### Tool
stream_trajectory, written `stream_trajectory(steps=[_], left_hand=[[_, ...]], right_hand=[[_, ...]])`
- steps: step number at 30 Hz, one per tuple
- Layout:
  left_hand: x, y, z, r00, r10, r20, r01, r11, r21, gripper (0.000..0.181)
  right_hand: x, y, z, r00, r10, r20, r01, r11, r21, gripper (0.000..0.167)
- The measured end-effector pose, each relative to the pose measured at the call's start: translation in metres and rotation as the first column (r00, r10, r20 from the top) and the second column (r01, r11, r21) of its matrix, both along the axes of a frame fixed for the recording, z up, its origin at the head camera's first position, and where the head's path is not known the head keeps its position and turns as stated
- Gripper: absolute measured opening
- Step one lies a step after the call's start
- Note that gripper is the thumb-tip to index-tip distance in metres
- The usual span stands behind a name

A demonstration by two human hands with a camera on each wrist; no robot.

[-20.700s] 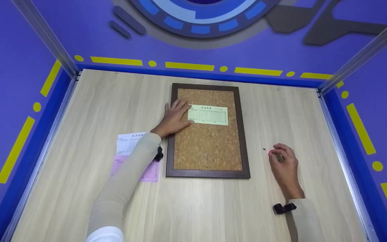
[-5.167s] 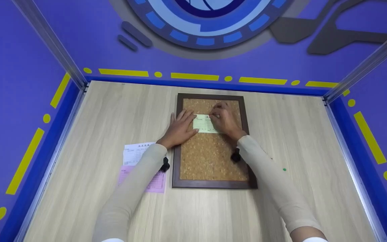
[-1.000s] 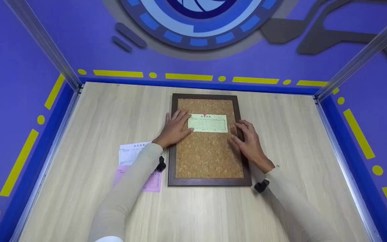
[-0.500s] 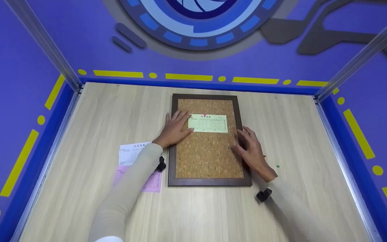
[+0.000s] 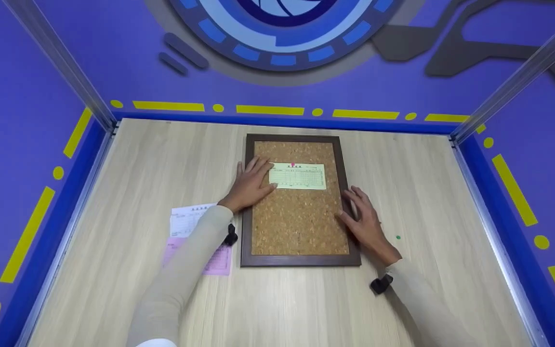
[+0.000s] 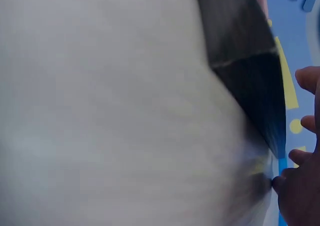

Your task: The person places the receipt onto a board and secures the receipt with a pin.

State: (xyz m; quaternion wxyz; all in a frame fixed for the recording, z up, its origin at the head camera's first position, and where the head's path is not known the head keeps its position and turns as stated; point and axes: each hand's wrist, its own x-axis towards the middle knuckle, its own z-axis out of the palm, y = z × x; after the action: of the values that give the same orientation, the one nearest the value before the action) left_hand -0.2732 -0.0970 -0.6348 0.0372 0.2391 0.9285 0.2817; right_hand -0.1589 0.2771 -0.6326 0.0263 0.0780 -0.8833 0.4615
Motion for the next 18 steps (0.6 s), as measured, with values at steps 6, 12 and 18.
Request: stream_trajectory(steps=[6, 12, 18], left_hand=[[0.001, 0.0, 0.001, 1.0, -0.001, -0.001, 0.001, 1.0, 0.0, 0.072], [0.0, 0.0, -0.001, 1.0, 0.004, 0.004, -0.004, 1.0, 0.003, 0.073], [-0.001, -0.001, -0.002, 1.0, -0.003, 0.001, 0.003, 1.0, 0.0, 0.072]], right_hand=[[0.0, 0.009, -0.004, 1.0, 0.005, -0.015, -0.005, 1.0, 0.01, 0.067], [-0.001, 0.016, -0.008, 0.998, 0.028, -0.054, -0.026, 0.999, 0.044, 0.065], [-0.002, 0.019, -0.013, 0.994, 0.05, -0.099, -0.042, 0.996, 0.079, 0.064]])
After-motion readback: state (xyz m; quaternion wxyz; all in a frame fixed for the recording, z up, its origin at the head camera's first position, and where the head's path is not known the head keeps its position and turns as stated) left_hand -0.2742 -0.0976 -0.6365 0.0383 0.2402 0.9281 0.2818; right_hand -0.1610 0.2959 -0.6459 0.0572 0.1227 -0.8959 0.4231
